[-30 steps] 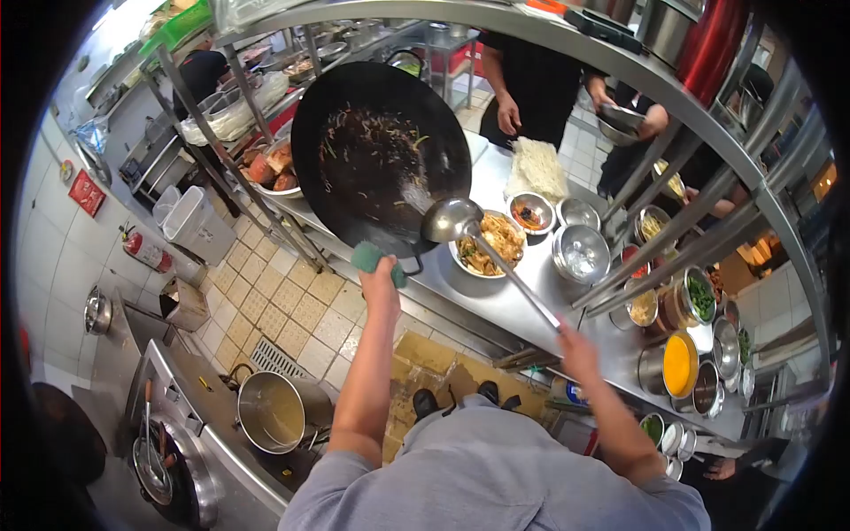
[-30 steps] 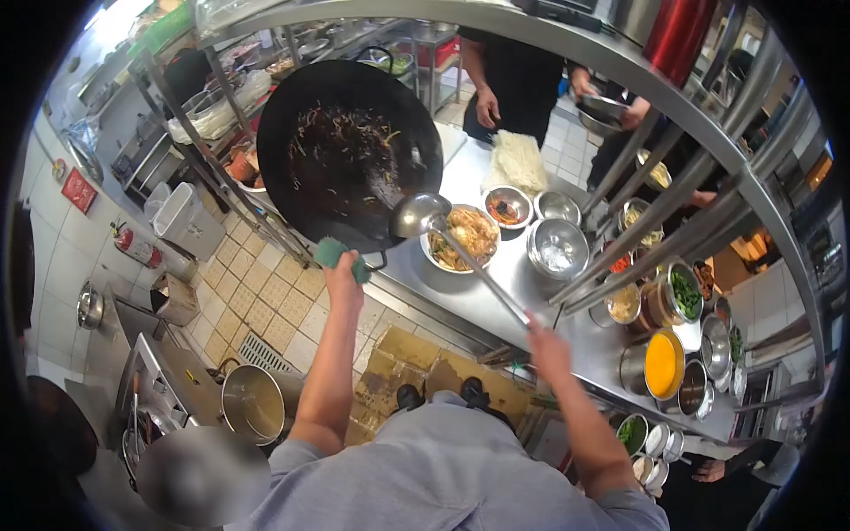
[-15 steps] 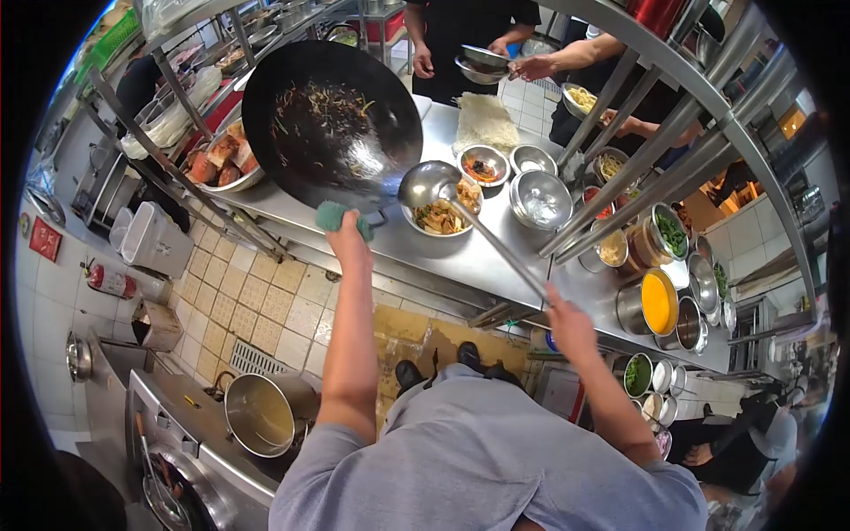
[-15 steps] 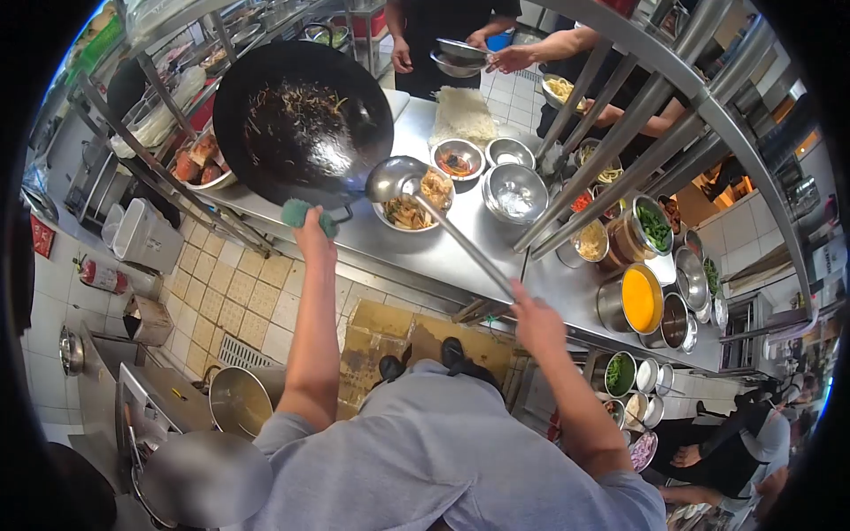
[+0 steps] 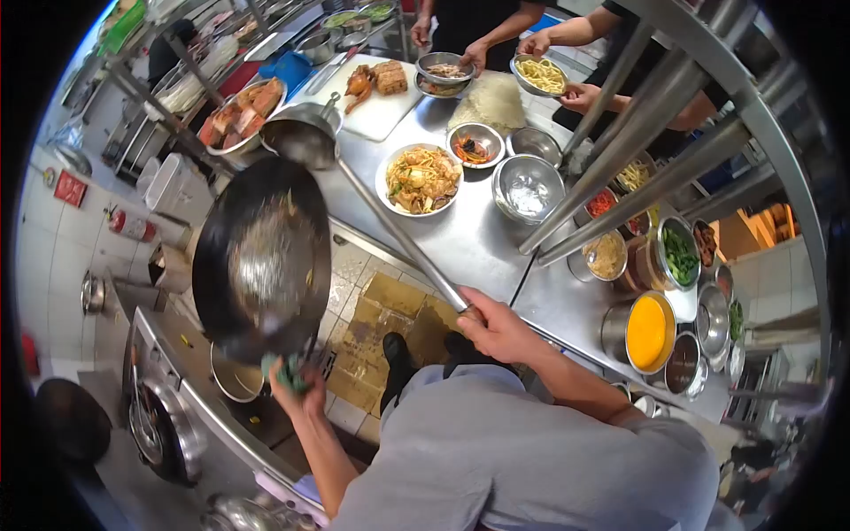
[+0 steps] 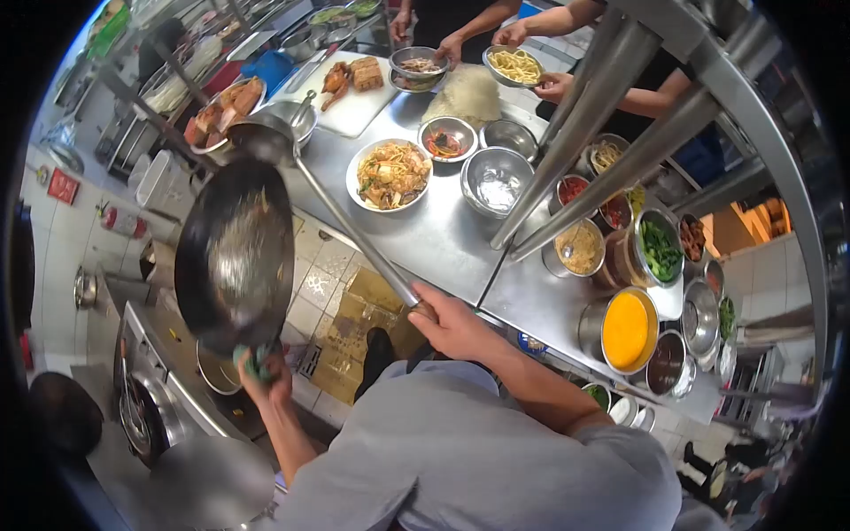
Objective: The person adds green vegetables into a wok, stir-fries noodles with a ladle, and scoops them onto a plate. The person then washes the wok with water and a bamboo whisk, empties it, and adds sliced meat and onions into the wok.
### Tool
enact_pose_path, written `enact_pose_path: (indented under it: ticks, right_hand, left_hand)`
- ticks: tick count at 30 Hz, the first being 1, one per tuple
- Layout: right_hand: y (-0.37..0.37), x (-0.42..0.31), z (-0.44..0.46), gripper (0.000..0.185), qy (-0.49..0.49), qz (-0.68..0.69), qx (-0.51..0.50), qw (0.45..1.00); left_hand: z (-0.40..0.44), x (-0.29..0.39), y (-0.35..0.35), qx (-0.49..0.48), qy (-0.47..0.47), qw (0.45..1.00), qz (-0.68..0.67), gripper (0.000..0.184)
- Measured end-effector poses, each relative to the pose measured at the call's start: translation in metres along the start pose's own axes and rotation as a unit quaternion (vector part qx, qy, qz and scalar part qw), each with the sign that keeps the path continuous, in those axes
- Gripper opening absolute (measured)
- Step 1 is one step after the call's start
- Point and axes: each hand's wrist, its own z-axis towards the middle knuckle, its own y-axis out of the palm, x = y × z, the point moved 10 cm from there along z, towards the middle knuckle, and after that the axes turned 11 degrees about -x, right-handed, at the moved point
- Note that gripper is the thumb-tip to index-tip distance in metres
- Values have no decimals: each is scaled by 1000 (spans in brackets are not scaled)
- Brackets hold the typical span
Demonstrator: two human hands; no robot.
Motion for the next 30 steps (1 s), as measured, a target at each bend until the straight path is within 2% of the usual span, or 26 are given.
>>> enact_pose_path:
  ticks: [1,2,3,4,5,7,9,11,13,15,16,17,18,19,21,23,24,25,27,30]
  right_hand:
    - [-1,3,6,50,0,0,-17,1000]
    - [-1,3,15,50,-12,-47,-35,998]
    - [2,1,21,50,-25,-94,-58,994]
    - [5,-1,27,49,7,-85,-97,992]
    - [8,-4,36,49,0,-93,-121,988]
    - [29,-32,51,52,-111,-199,-177,957]
    - [57,-59,63,52,-117,-213,-232,942]
    - [104,-89,70,51,-174,-279,-283,901]
    - [161,-120,62,51,-163,-278,-342,883]
    - [262,-141,41,49,-339,-190,-369,844]
    - [299,-129,20,50,-78,-66,-518,849]
    - [329,-118,16,50,-77,-75,-541,834]
    - [365,-95,7,49,-9,41,-582,812]
    - [407,-79,-12,49,73,147,-620,767]
    - [447,-73,-41,48,52,60,-652,754]
    - [481,-54,-61,49,48,-2,-655,754]
    - [495,-51,-63,51,34,-27,-651,758]
    - [510,-44,-67,53,20,-68,-667,742]
    - [540,-44,-80,56,-24,-120,-690,713]
    - [587,-39,-102,58,-31,-165,-708,686]
  left_hand:
    - [-47,-1,-14,59,38,998,-10,20]
    - [-85,-17,-15,29,6,993,-112,21]
    - [-126,-8,-48,69,85,992,-57,22]
    - [-168,-20,-61,102,89,984,-115,21]
    - [-208,-18,-81,127,140,978,-90,22]
    - [-278,-32,-91,169,206,953,-142,24]
    - [-335,-41,-113,216,293,925,-109,27]
    - [-376,-56,-130,246,325,905,-120,30]
    - [-419,-74,-152,276,353,885,-130,33]
    - [-485,-94,-189,332,452,811,-165,34]
    - [-493,-99,-186,309,460,807,-206,33]
    - [-507,-99,-200,317,478,789,-220,33]
    - [-522,-100,-219,301,489,793,-201,32]
    - [-542,-110,-230,292,511,787,-184,31]
    - [-560,-120,-230,339,531,734,-256,25]
    - [-578,-129,-247,281,581,709,-284,18]
    - [-572,-129,-243,294,567,690,-342,19]
    - [-576,-131,-242,328,565,676,-340,20]
    - [-572,-138,-261,298,569,663,-384,22]
    - [-579,-129,-273,306,603,631,-380,22]
